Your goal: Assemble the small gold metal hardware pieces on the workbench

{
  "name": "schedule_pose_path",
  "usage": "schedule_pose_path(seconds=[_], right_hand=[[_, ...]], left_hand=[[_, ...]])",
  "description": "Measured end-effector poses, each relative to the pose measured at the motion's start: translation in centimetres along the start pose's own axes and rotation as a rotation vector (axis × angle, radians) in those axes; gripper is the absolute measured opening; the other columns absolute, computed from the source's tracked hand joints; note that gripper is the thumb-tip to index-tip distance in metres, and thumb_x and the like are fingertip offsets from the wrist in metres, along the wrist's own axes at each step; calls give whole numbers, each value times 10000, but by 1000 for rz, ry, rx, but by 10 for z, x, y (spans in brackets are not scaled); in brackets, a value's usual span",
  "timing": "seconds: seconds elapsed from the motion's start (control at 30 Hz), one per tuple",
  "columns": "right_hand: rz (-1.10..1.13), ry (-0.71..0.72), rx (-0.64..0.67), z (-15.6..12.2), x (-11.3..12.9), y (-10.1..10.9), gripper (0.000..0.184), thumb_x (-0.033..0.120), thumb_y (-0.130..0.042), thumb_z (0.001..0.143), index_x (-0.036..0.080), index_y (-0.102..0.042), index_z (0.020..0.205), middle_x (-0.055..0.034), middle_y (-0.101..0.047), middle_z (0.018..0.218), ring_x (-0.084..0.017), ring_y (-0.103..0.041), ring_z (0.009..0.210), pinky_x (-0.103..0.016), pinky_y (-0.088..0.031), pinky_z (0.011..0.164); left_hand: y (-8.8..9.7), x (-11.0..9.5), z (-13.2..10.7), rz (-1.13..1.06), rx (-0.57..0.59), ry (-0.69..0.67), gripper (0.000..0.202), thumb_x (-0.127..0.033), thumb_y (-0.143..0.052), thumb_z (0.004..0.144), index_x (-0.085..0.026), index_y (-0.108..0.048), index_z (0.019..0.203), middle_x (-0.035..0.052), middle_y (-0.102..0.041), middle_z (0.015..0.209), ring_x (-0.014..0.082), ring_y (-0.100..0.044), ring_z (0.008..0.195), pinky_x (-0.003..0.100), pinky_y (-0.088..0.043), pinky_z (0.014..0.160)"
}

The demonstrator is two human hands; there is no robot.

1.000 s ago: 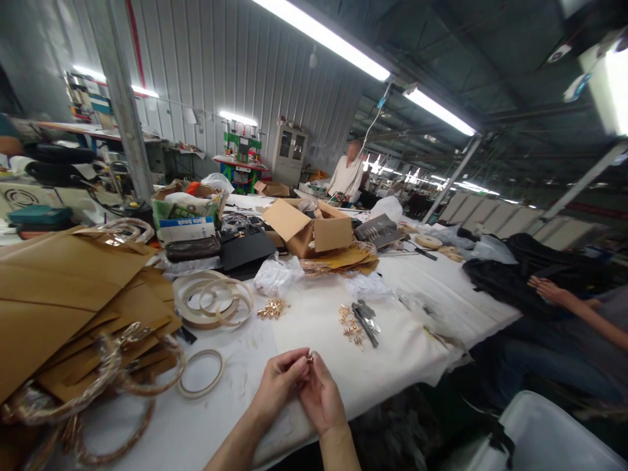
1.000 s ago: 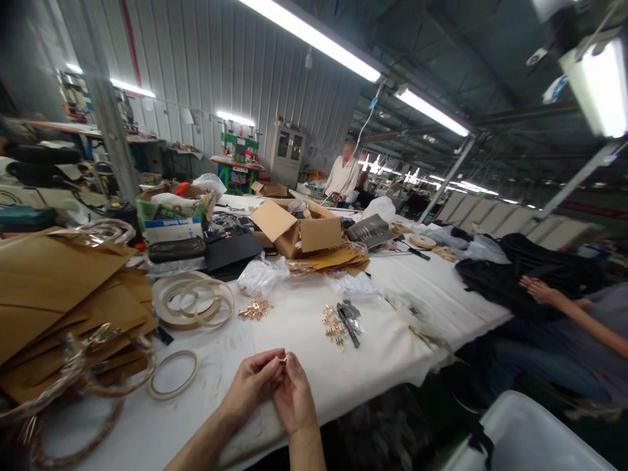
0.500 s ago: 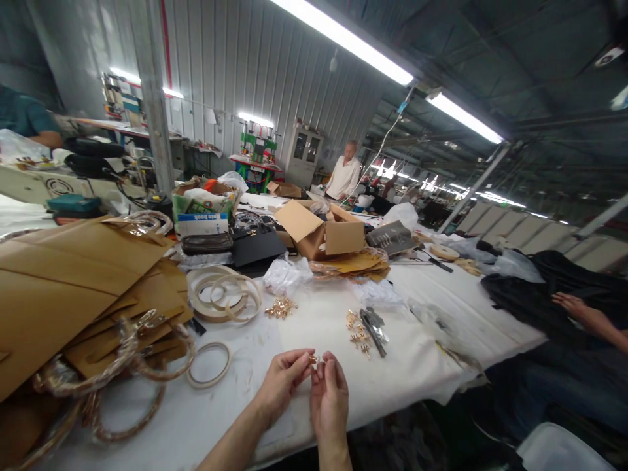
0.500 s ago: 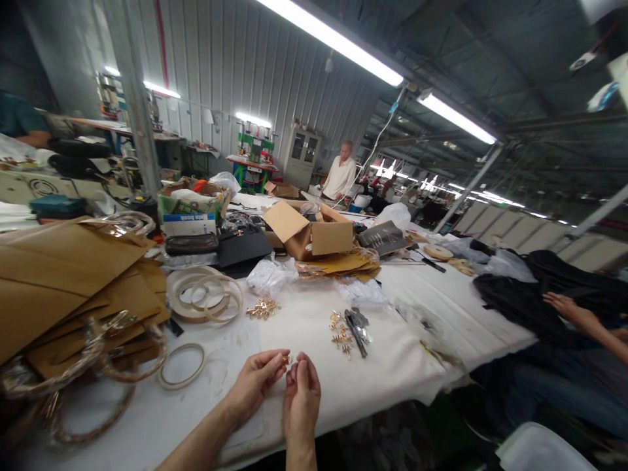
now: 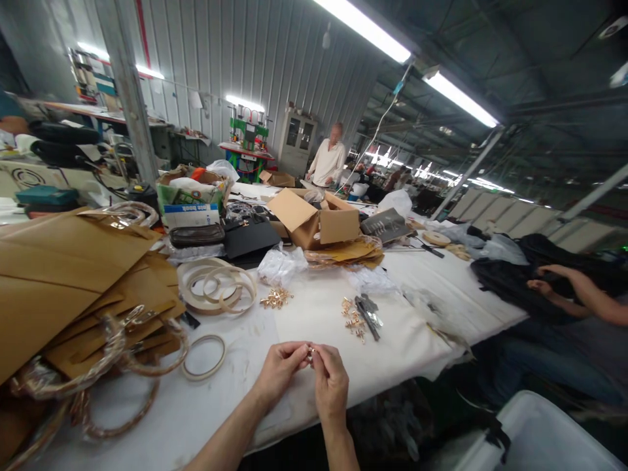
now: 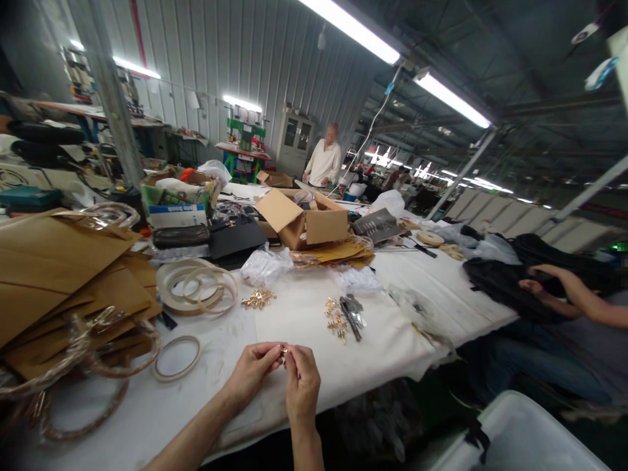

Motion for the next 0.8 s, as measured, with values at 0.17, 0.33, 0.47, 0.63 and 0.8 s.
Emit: schedule_pose_path(seconds=[0.17, 0.33, 0.47, 0.63, 0.8], right_hand=[[-74, 12, 89, -4, -5, 12, 198, 460, -657, 958, 355, -795, 1054, -58, -723, 940, -242, -660, 847, -377, -549, 813], [-215, 41, 122, -1, -7, 19, 255, 400, -536, 1031, 329, -762, 938, -37, -677, 877, -209, -643, 814, -323, -487, 767], [-208, 9, -103, 31, -19, 38, 363, 491, -519, 1023, 283, -695, 783, -22, -671, 777, -203, -620, 747, -307, -445, 735], [-204, 13, -281, 96, -41, 55, 433, 646, -628, 898, 267, -727, 711, -55, -752, 748, -238, -655, 739, -321, -459, 746], [-286, 80, -246, 144, -33, 54, 458, 707, -690, 775, 255, -763, 781, -81, -778, 825, -251, -662, 768, -347, -477, 767]], left_hand=[[-5, -1, 2, 280, -51, -28, 508, -626, -685, 874, -132, -770, 792, 24, -642, 626, 153, -523, 598, 256, -404, 601], [-10, 10, 0, 422, -58, 43, 620, -744, -521, 912, -161, -690, 787, 46, -673, 680, 186, -582, 584, 271, -443, 564], [-15, 10, -6, 394, -68, 34, 698, -791, -394, 933, -170, -666, 1101, 49, -697, 767, 196, -603, 606, 267, -463, 553], [-22, 2, -12, 432, -92, -15, 716, -820, -409, 908, -174, -714, 958, 46, -662, 712, 193, -586, 582, 258, -422, 518], [-27, -4, -11, 548, -30, -87, 636, -726, -397, 975, -194, -734, 881, 42, -674, 685, 195, -613, 573, 276, -437, 588]])
Point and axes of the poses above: each hand's wrist, its own z-axis towards the middle knuckle, its own y-axis out of the back of the hand, x = y × z, the point moved 5 cm from there along z, towards the middle knuckle
